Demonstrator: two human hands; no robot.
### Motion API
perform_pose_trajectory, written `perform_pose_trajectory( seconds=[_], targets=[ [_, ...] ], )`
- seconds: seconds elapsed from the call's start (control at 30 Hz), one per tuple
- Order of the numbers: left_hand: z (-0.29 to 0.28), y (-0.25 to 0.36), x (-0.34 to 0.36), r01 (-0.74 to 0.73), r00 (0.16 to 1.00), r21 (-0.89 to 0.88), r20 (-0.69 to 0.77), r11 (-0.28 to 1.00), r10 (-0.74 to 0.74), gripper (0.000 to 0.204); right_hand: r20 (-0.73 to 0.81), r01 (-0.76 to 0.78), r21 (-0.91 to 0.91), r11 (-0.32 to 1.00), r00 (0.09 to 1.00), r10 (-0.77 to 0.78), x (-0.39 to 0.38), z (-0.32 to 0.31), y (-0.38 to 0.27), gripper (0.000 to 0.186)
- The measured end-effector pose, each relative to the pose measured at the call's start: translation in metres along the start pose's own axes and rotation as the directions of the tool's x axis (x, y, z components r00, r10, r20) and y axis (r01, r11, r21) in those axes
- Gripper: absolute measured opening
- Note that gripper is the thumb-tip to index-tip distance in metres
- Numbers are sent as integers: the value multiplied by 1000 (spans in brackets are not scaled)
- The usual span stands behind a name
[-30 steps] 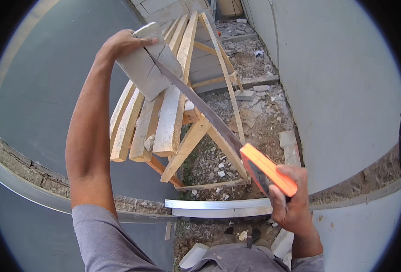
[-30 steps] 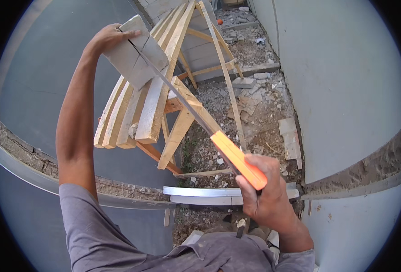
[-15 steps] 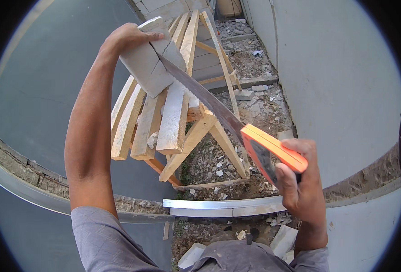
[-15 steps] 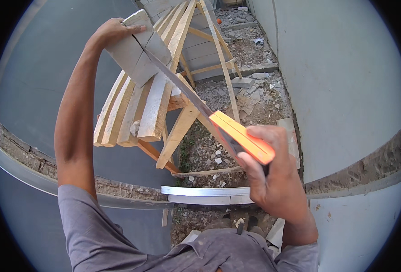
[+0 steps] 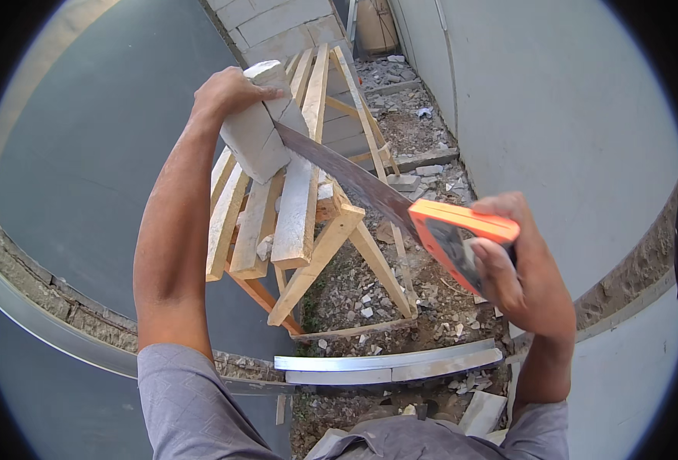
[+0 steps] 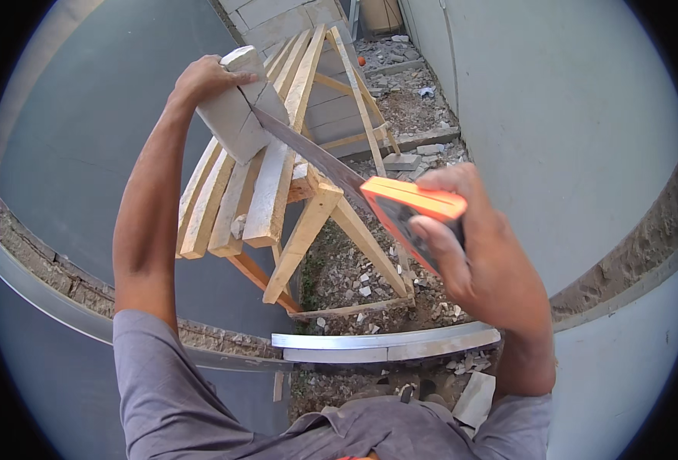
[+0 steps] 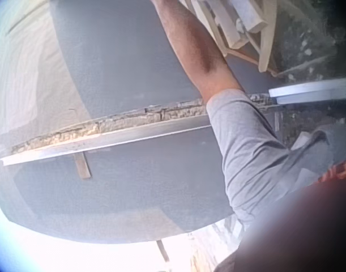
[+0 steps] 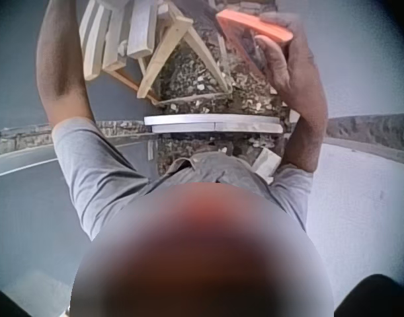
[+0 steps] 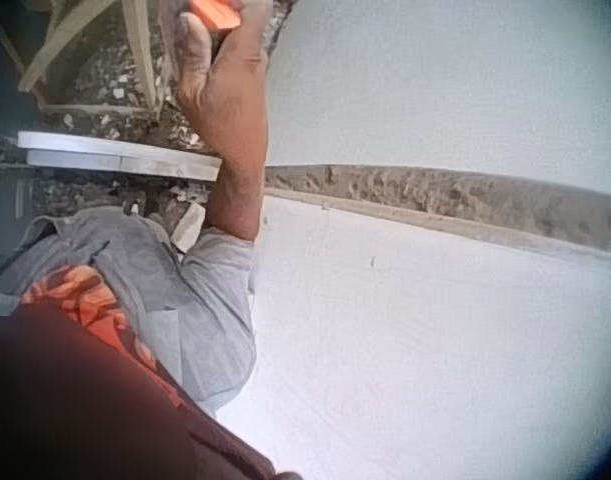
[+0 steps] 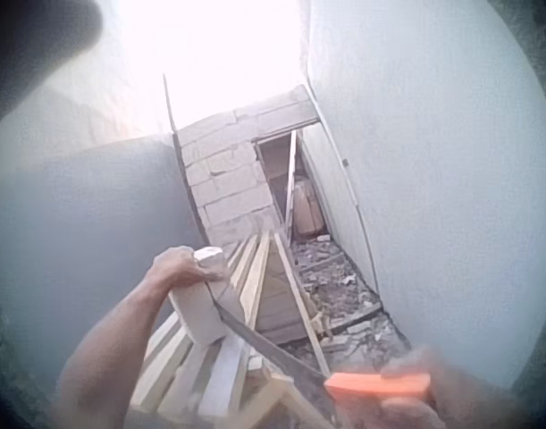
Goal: Cutting and shaping lightweight concrete blocks using a saw and hammer on a construction site.
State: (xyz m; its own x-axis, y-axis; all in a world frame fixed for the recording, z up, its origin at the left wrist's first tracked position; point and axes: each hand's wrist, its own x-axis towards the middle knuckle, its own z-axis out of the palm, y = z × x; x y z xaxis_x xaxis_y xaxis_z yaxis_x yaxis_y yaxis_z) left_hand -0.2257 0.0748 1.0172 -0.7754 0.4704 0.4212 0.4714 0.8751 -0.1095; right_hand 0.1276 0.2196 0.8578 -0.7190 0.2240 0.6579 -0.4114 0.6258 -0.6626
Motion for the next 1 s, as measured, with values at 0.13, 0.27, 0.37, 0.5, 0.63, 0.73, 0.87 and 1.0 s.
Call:
perform_pose_trajectory(
  seconds=[0.13, 0.27, 0.37, 0.5, 0.63, 0.73, 0.87, 1.0],
  targets=[
    [-6, 29, -1, -89, 994, 24, -57, 996, 91, 68, -53, -35, -49, 998, 998, 32, 64, 41, 17, 25],
    [9, 51, 2, -133, 981, 102, -132, 986, 146, 67, 63, -188, -192, 963, 977, 203, 175, 85, 29, 35],
    [8, 15, 17, -39, 999, 26, 3, 999, 39, 69, 113, -132, -94, 987, 983, 143, 140, 89, 46, 33],
    [28, -55, 34, -58, 998, -113, 20, 992, 61, 76, 78, 31, 21, 999, 996, -33, 47, 43, 15, 25],
    [6, -9, 46, -59, 997, -137, 46, 989, 66, 67, 137, -93, -122, 988, 984, 109, 79, 10, 13, 26],
    [24, -4, 55, -123, 991, -182, 36, 976, 132, 66, 146, -173, -282, 944, 965, 220, 168, 72, 21, 29],
    [40, -37, 60, -81, 993, -163, 75, 983, 95, 67, 131, 24, -379, 925, 991, 28, 155, 89, 38, 37],
    [20, -44, 62, 49, 995, -147, 93, 988, -35, 69, 211, -155, 16, 988, 966, 149, 80, -15, -11, 18]
  ],
)
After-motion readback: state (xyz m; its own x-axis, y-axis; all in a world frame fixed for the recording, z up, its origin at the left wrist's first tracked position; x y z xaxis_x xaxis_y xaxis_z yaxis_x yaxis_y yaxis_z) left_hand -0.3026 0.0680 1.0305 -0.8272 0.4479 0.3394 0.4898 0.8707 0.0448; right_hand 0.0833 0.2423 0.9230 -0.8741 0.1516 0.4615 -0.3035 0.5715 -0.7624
